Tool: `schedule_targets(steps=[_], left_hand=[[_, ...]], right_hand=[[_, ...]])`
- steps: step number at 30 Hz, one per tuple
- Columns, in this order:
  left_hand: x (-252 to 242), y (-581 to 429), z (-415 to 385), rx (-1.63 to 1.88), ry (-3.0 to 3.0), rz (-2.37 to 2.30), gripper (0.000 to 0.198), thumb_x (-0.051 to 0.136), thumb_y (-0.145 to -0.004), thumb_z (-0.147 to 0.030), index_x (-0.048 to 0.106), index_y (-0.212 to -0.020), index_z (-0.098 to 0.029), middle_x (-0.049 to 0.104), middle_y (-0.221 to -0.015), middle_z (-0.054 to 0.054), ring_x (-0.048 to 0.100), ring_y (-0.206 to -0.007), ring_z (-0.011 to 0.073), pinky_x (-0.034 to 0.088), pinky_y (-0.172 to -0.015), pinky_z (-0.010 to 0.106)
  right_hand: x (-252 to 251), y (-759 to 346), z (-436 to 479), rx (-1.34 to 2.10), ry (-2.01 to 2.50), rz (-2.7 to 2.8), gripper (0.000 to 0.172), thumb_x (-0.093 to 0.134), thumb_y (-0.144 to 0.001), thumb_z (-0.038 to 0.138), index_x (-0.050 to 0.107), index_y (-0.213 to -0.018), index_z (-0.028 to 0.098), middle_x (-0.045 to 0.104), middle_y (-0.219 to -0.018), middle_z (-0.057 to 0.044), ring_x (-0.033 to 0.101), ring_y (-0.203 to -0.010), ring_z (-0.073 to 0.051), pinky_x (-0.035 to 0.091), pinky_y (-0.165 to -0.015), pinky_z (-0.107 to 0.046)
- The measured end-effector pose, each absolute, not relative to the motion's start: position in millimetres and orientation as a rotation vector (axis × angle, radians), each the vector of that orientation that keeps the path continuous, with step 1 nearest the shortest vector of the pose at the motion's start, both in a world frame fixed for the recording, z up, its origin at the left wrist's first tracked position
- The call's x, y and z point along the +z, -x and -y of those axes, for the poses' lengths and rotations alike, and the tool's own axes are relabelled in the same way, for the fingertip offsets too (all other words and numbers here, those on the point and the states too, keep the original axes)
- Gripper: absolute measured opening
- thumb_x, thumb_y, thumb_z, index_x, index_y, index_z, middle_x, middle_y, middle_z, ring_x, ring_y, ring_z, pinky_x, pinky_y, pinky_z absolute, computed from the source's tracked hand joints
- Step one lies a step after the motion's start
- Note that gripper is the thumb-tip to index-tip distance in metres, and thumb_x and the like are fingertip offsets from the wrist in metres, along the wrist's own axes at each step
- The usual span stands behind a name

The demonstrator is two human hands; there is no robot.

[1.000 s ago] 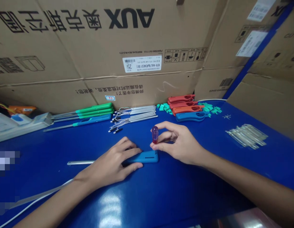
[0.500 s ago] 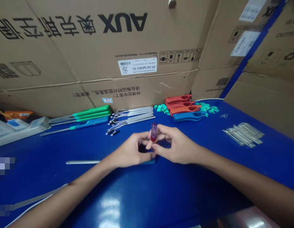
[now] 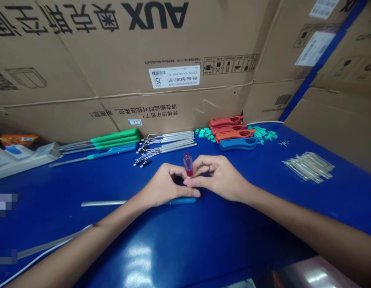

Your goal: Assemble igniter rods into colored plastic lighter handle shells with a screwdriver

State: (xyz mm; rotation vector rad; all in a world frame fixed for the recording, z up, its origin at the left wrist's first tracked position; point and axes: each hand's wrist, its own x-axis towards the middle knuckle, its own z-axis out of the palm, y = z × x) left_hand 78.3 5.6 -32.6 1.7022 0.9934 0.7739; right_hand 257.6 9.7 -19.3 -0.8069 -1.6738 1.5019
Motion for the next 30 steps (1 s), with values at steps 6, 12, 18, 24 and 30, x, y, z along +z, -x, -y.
schedule_targets(steps=[6, 12, 18, 24, 30], left_hand=[[-28.4, -71.7, -8.2, 0.637, -1.849, -0.86, 0.012, 0.069, -0.074, -0.022, 0.067, -0.067, -0.012, 0.057, -0.066, -0.003, 0.046, -0.058, 0.0074, 0.038, -0.051, 0.018], [-28.7, -70.2, -9.4, 0.671, -1.861, -0.86, 0.011, 0.073, -0.073, -0.022, 0.073, -0.07, -0.012, 0.066, -0.067, 0.001, 0.054, -0.063, 0.0111, 0.046, -0.06, 0.023], [-29.3, -72.0, -5.5, 0.722, -1.85, -0.844, 0.01, 0.078, -0.067, -0.019, 0.071, -0.065, -0.012, 0.063, -0.068, -0.001, 0.055, -0.064, 0.0102, 0.046, -0.06, 0.021], [-32.5, -66.8, -7.7, 0.631, -1.886, -0.801, 0.012, 0.072, -0.074, -0.023, 0.069, -0.075, -0.012, 0.06, -0.068, -0.003, 0.053, -0.064, 0.0107, 0.045, -0.064, 0.023], [-36.4, -64.0, -12.0, 0.656, -1.904, -0.799, 0.015, 0.074, -0.075, -0.027, 0.073, -0.073, -0.012, 0.064, -0.066, 0.0, 0.057, -0.065, 0.0133, 0.048, -0.067, 0.026]], right_hand=[[-15.5, -265.0, -11.7, 1.4, 0.749, 1.94, 0.003, 0.061, -0.084, 0.016, 0.064, -0.084, 0.016, 0.07, -0.086, -0.003, 0.065, -0.088, -0.016, 0.05, -0.087, -0.035], [-20.5, -263.8, -13.4, 1.313, 0.73, 1.978, 0.007, 0.067, -0.081, 0.022, 0.063, -0.083, 0.017, 0.064, -0.091, -0.004, 0.059, -0.09, -0.017, 0.048, -0.088, -0.037], [-23.9, -257.4, -7.7, 1.513, 0.768, 1.683, 0.033, 0.086, -0.058, 0.027, 0.058, -0.071, 0.017, 0.063, -0.071, 0.002, 0.059, -0.068, -0.013, 0.048, -0.068, -0.028], [-21.4, -259.9, -6.7, 1.373, 0.706, 1.848, 0.014, 0.076, -0.073, 0.022, 0.064, -0.072, 0.017, 0.066, -0.079, -0.001, 0.06, -0.078, -0.015, 0.047, -0.075, -0.032], [-12.9, -267.5, -10.7, 1.16, 0.635, 2.139, 0.011, 0.059, -0.087, 0.013, 0.068, -0.082, 0.017, 0.064, -0.101, -0.006, 0.056, -0.101, -0.018, 0.042, -0.092, -0.036]])
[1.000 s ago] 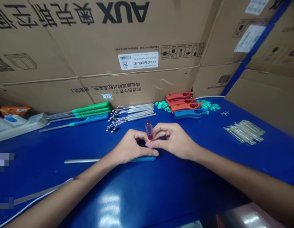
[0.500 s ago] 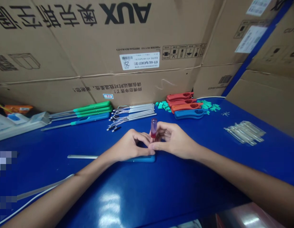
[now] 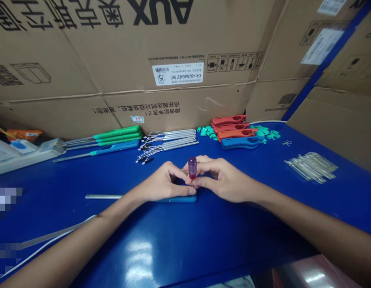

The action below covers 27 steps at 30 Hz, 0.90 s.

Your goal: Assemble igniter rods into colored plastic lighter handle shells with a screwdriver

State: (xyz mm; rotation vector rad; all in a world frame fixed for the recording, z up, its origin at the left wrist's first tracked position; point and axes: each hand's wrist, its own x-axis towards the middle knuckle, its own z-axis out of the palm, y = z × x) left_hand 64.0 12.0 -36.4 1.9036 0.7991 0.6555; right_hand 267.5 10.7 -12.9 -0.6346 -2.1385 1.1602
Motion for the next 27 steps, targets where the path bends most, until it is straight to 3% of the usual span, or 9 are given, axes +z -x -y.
schedule_targets(steps=[2, 6, 8, 13, 17, 19, 21, 22, 27], left_hand=[[-36.8, -64.4, -12.4, 0.667, -1.877, -0.819, 0.016, 0.076, -0.073, -0.027, 0.075, -0.075, -0.012, 0.067, -0.068, 0.002, 0.059, -0.065, 0.0138, 0.049, -0.067, 0.026], [-37.5, -65.4, -12.1, 0.683, -1.842, -0.867, 0.02, 0.08, -0.068, -0.029, 0.075, -0.075, -0.012, 0.07, -0.072, 0.003, 0.062, -0.067, 0.0155, 0.05, -0.067, 0.026], [-37.8, -66.2, -11.4, 0.683, -1.831, -0.883, 0.023, 0.082, -0.065, -0.03, 0.074, -0.077, -0.012, 0.07, -0.072, 0.002, 0.061, -0.067, 0.0148, 0.049, -0.063, 0.024], [-37.5, -68.6, -7.7, 0.673, -1.84, -0.893, 0.021, 0.079, -0.069, -0.031, 0.068, -0.071, -0.013, 0.064, -0.067, -0.002, 0.058, -0.064, 0.0118, 0.048, -0.064, 0.023], [-33.9, -70.3, -4.9, 0.668, -1.914, -0.837, 0.018, 0.076, -0.068, -0.023, 0.067, -0.082, -0.015, 0.067, -0.085, -0.001, 0.062, -0.083, 0.0167, 0.05, -0.078, 0.028], [-31.2, -70.7, -4.4, 0.702, -1.927, -0.806, 0.013, 0.072, -0.068, -0.017, 0.067, -0.08, -0.015, 0.068, -0.089, 0.001, 0.062, -0.087, 0.0173, 0.049, -0.082, 0.03], [-29.1, -70.4, -4.6, 0.741, -1.896, -0.768, 0.002, 0.068, -0.072, -0.015, 0.066, -0.071, -0.015, 0.068, -0.084, 0.001, 0.062, -0.081, 0.0152, 0.049, -0.079, 0.028], [-28.6, -70.1, -4.9, 0.757, -1.876, -0.751, 0.006, 0.067, -0.074, -0.015, 0.066, -0.068, -0.014, 0.068, -0.08, 0.001, 0.061, -0.077, 0.014, 0.049, -0.076, 0.027], [-30.2, -69.1, -6.5, 0.796, -1.879, -0.75, 0.006, 0.069, -0.076, -0.018, 0.072, -0.073, -0.014, 0.068, -0.072, 0.002, 0.059, -0.067, 0.0125, 0.049, -0.067, 0.026]], right_hand=[[-14.0, -266.6, -11.2, 1.198, 0.643, 2.111, 0.002, 0.065, -0.084, 0.017, 0.066, -0.082, 0.017, 0.062, -0.095, -0.004, 0.057, -0.094, -0.017, 0.044, -0.087, -0.035], [-24.5, -258.3, -10.8, 1.401, 0.724, 1.793, 0.029, 0.084, -0.063, 0.032, 0.062, -0.075, 0.016, 0.06, -0.081, -0.001, 0.057, -0.075, -0.016, 0.047, -0.073, -0.033], [-29.6, -254.0, -10.1, 1.433, 0.741, 1.701, 0.031, 0.085, -0.06, 0.035, 0.062, -0.07, 0.016, 0.062, -0.078, -0.002, 0.057, -0.072, -0.015, 0.046, -0.071, -0.033], [-29.0, -254.0, -9.4, 1.327, 0.755, 1.759, 0.019, 0.078, -0.069, 0.026, 0.064, -0.074, 0.016, 0.063, -0.077, -0.001, 0.057, -0.072, -0.014, 0.045, -0.07, -0.031], [-21.1, -261.9, -11.3, 1.227, 0.693, 1.955, 0.003, 0.068, -0.079, 0.017, 0.065, -0.079, 0.016, 0.061, -0.085, -0.002, 0.058, -0.082, -0.015, 0.045, -0.077, -0.031], [-18.0, -265.3, -12.5, 1.21, 0.679, 2.033, 0.004, 0.063, -0.082, 0.015, 0.066, -0.08, 0.015, 0.06, -0.089, -0.003, 0.057, -0.088, -0.015, 0.045, -0.081, -0.032], [-16.1, -267.5, -13.5, 1.205, 0.677, 2.078, 0.008, 0.06, -0.085, 0.014, 0.066, -0.08, 0.016, 0.06, -0.091, -0.004, 0.057, -0.091, -0.016, 0.044, -0.083, -0.032], [-15.6, -268.1, -13.9, 1.201, 0.671, 2.092, 0.01, 0.059, -0.085, 0.014, 0.066, -0.078, 0.016, 0.06, -0.09, -0.004, 0.057, -0.091, -0.016, 0.044, -0.083, -0.032], [-18.0, -265.7, -13.2, 1.234, 0.692, 2.012, 0.006, 0.069, -0.079, 0.021, 0.067, -0.08, 0.016, 0.062, -0.092, -0.005, 0.058, -0.083, -0.015, 0.048, -0.076, -0.032]])
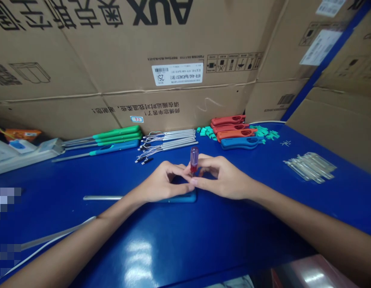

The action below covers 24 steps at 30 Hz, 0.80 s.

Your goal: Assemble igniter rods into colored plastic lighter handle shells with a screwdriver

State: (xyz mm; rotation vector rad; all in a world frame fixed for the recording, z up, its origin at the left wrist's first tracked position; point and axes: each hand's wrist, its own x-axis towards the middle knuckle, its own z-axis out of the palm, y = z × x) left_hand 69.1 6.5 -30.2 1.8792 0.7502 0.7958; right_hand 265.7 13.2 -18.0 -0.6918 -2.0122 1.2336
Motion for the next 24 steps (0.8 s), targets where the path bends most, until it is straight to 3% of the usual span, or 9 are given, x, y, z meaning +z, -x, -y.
schedule_targets(steps=[3, 6, 10, 16, 20, 24], left_hand=[[-31.5, -70.0, -6.5, 0.834, -1.861, -0.764, 0.005, 0.074, -0.071, -0.018, 0.071, -0.07, -0.014, 0.068, -0.073, 0.002, 0.059, -0.07, 0.0132, 0.049, -0.068, 0.027], [-32.4, -70.7, -6.0, 0.807, -1.884, -0.785, 0.01, 0.076, -0.07, -0.021, 0.068, -0.071, -0.014, 0.067, -0.077, 0.0, 0.061, -0.074, 0.0139, 0.05, -0.073, 0.028], [-34.3, -70.6, -4.2, 0.706, -2.024, -0.85, 0.029, 0.078, -0.068, -0.027, 0.065, -0.09, -0.015, 0.067, -0.091, 0.001, 0.063, -0.086, 0.0184, 0.051, -0.081, 0.032], [-34.6, -71.9, -1.6, 0.61, -2.239, -0.922, 0.029, 0.08, -0.063, -0.03, 0.059, -0.077, -0.016, 0.064, -0.09, 0.001, 0.061, -0.083, 0.0181, 0.05, -0.077, 0.03], [-33.7, -72.9, -1.3, 0.595, -2.216, -0.931, 0.025, 0.077, -0.066, -0.026, 0.06, -0.081, -0.016, 0.065, -0.092, 0.002, 0.062, -0.084, 0.0182, 0.049, -0.078, 0.031], [-33.0, -73.2, -1.5, 0.571, -2.205, -0.929, 0.021, 0.074, -0.067, -0.025, 0.062, -0.082, -0.016, 0.065, -0.089, 0.001, 0.061, -0.083, 0.0184, 0.049, -0.077, 0.031]], right_hand=[[-22.5, -260.2, -9.8, 1.364, 0.735, 1.767, 0.026, 0.082, -0.064, 0.025, 0.067, -0.082, 0.016, 0.066, -0.082, -0.002, 0.062, -0.074, -0.015, 0.051, -0.071, -0.032], [-24.6, -255.3, -5.0, 1.451, 0.73, 1.588, 0.034, 0.085, -0.058, 0.02, 0.066, -0.087, 0.018, 0.07, -0.076, 0.0, 0.066, -0.071, -0.015, 0.054, -0.07, -0.031], [-20.4, -255.6, -1.5, 1.442, 0.711, 1.618, 0.026, 0.077, -0.067, 0.014, 0.064, -0.089, 0.018, 0.073, -0.081, -0.001, 0.07, -0.078, -0.016, 0.055, -0.075, -0.029], [-15.5, -259.2, -2.1, 1.403, 0.637, 1.794, 0.012, 0.064, -0.081, 0.015, 0.065, -0.092, 0.017, 0.072, -0.086, -0.003, 0.068, -0.08, -0.013, 0.054, -0.077, -0.028], [-19.6, -257.0, -2.2, 1.381, 0.629, 1.79, 0.017, 0.071, -0.076, 0.017, 0.064, -0.092, 0.016, 0.068, -0.085, -0.002, 0.065, -0.08, -0.014, 0.052, -0.078, -0.03], [-24.4, -254.3, -3.5, 1.403, 0.635, 1.732, 0.019, 0.079, -0.069, 0.024, 0.065, -0.079, 0.016, 0.063, -0.079, 0.0, 0.061, -0.074, -0.014, 0.051, -0.073, -0.03]])
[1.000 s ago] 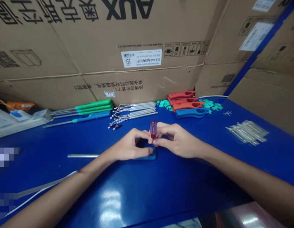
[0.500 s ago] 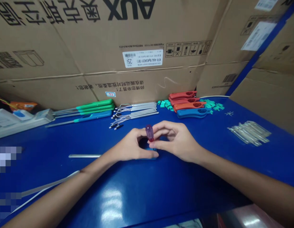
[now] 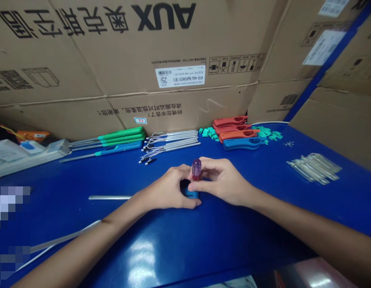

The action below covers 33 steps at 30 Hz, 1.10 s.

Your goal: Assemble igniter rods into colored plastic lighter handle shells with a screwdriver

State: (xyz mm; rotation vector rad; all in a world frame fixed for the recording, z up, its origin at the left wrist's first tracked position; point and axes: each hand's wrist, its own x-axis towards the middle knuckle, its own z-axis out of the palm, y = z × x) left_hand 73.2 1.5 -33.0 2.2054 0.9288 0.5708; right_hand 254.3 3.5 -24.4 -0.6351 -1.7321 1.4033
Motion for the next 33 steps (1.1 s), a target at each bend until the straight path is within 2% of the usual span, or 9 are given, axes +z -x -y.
schedule_targets(steps=[6, 9, 12, 16, 20, 23, 27, 30, 33], left_hand=[[-32.0, -74.5, 0.2, 0.57, -2.222, -0.945, 0.019, 0.074, -0.067, -0.024, 0.061, -0.079, -0.017, 0.064, -0.088, 0.0, 0.059, -0.079, 0.0165, 0.048, -0.073, 0.029], [-32.6, -75.2, 1.2, 0.559, -2.225, -0.984, 0.019, 0.074, -0.067, -0.025, 0.059, -0.076, -0.018, 0.059, -0.076, -0.002, 0.055, -0.071, 0.0142, 0.046, -0.066, 0.027], [-34.3, -75.7, 1.6, 0.545, -2.227, -1.002, 0.02, 0.073, -0.067, -0.026, 0.056, -0.074, -0.018, 0.057, -0.075, -0.002, 0.054, -0.071, 0.0144, 0.046, -0.065, 0.028], [-37.0, -76.3, 1.0, 0.551, -2.231, -0.971, 0.027, 0.071, -0.068, -0.024, 0.058, -0.091, -0.018, 0.061, -0.089, 0.002, 0.058, -0.081, 0.0176, 0.05, -0.074, 0.032], [-36.6, -77.0, 0.9, 0.591, -2.216, -0.906, 0.043, 0.068, -0.069, -0.018, 0.055, -0.11, -0.019, 0.061, -0.113, 0.006, 0.058, -0.101, 0.022, 0.048, -0.091, 0.038], [-35.1, -77.2, 1.5, 0.563, -2.228, -0.903, 0.035, 0.068, -0.07, -0.019, 0.057, -0.104, -0.018, 0.06, -0.112, 0.006, 0.058, -0.102, 0.0227, 0.048, -0.091, 0.038], [-35.4, -76.0, 2.6, 0.54, -2.258, -0.975, 0.036, 0.071, -0.071, -0.024, 0.056, -0.103, -0.019, 0.059, -0.107, 0.006, 0.057, -0.097, 0.0225, 0.048, -0.086, 0.038], [-36.4, -74.6, 2.2, 0.503, -2.262, -1.015, 0.026, 0.071, -0.072, -0.031, 0.055, -0.089, -0.018, 0.058, -0.089, 0.002, 0.057, -0.082, 0.0188, 0.049, -0.075, 0.034], [-34.8, -73.8, 0.6, 0.524, -2.313, -0.96, 0.016, 0.065, -0.078, -0.028, 0.053, -0.079, -0.018, 0.059, -0.087, 0.002, 0.057, -0.083, 0.0178, 0.048, -0.079, 0.034]], right_hand=[[-22.7, -254.5, -2.9, 1.454, 0.747, 1.596, 0.034, 0.084, -0.06, 0.022, 0.061, -0.086, 0.019, 0.068, -0.076, 0.001, 0.066, -0.072, -0.016, 0.054, -0.071, -0.031], [-20.3, -254.4, -1.4, 1.491, 0.792, 1.564, 0.028, 0.08, -0.064, 0.023, 0.06, -0.083, 0.019, 0.07, -0.077, -0.001, 0.068, -0.072, -0.017, 0.055, -0.069, -0.032], [-17.7, -254.0, -0.1, 1.51, 0.775, 1.623, 0.02, 0.075, -0.071, 0.022, 0.062, -0.085, 0.018, 0.071, -0.079, -0.003, 0.069, -0.076, -0.017, 0.055, -0.075, -0.031], [-16.8, -254.6, -0.4, 1.468, 0.655, 1.754, 0.008, 0.064, -0.081, 0.019, 0.062, -0.088, 0.016, 0.067, -0.087, -0.003, 0.065, -0.079, -0.014, 0.053, -0.079, -0.03], [-20.5, -255.7, -2.7, 1.331, 0.665, 1.845, 0.01, 0.068, -0.077, 0.018, 0.064, -0.086, 0.016, 0.063, -0.088, -0.003, 0.061, -0.083, -0.016, 0.052, -0.08, -0.033], [-22.8, -255.4, -3.0, 1.362, 0.706, 1.785, 0.018, 0.075, -0.071, 0.02, 0.062, -0.084, 0.017, 0.064, -0.08, -0.001, 0.062, -0.078, -0.016, 0.053, -0.078, -0.033], [-20.9, -255.1, -1.3, 1.448, 0.731, 1.659, 0.033, 0.076, -0.067, 0.014, 0.058, -0.094, 0.02, 0.069, -0.078, 0.0, 0.068, -0.075, -0.016, 0.055, -0.074, -0.032], [-15.2, -257.3, -1.0, 1.485, 0.724, 1.668, 0.025, 0.068, -0.074, 0.015, 0.056, -0.095, 0.021, 0.071, -0.079, -0.001, 0.07, -0.074, -0.017, 0.057, -0.072, -0.033], [-7.7, -262.3, -3.9, 1.41, 0.719, 1.698, 0.022, 0.065, -0.076, 0.016, 0.056, -0.095, 0.021, 0.071, -0.08, -0.001, 0.07, -0.073, -0.017, 0.057, -0.072, -0.033]])
